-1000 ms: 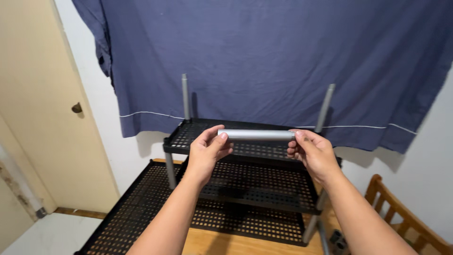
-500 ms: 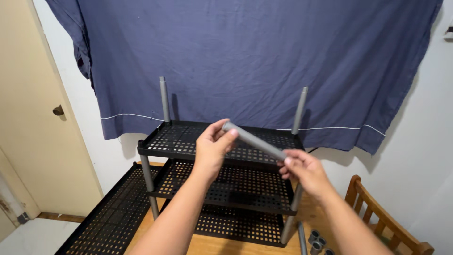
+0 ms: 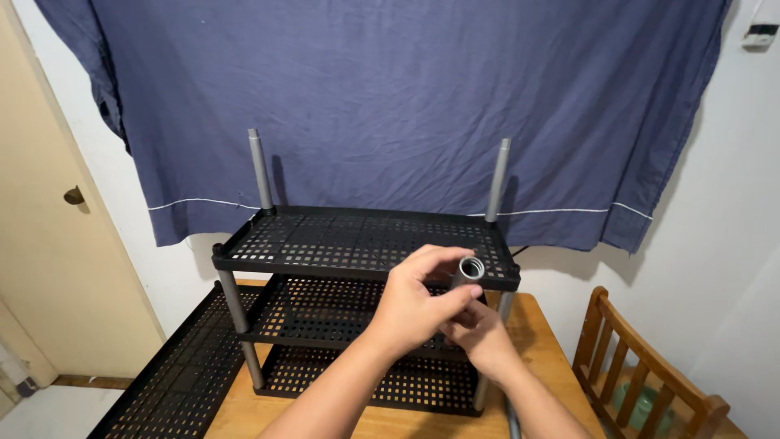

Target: The person assembles a black plastic shelving unit by inserting grey metal poles into the corners of perforated shelves. They repeatedly insert and remove poles to adjust fit, then place a shelf onto the table and continue inserting poles into the remaining corners.

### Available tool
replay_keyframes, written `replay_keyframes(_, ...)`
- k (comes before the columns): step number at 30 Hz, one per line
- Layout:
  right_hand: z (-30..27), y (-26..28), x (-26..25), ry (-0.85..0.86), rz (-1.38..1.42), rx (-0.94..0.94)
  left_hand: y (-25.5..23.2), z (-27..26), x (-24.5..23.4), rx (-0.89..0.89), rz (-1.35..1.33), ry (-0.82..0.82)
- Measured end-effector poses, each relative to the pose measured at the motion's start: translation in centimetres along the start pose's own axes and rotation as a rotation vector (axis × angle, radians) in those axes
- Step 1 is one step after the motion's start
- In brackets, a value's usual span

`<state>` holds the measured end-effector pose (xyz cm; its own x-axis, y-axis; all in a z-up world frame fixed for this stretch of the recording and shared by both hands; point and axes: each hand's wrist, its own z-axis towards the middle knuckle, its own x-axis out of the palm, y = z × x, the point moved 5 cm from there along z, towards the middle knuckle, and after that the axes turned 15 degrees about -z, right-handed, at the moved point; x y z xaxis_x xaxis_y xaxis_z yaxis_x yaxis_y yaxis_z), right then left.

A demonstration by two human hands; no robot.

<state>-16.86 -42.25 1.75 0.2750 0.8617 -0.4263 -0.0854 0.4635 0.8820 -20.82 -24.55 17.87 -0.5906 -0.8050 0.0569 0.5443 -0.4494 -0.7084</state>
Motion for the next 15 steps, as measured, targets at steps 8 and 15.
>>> replay_keyframes(8, -0.9, 0.6, -0.2, 0.048, 0.25, 0.106, 0.7, -0.2, 0.0, 0.014, -0.07, 0.041)
replay_keyframes(15, -0.1, 2.2, -5.5, -0.003, 0.562, -0.018, 2.3, 1.4, -4.9, 0.032, -0.16, -0.19)
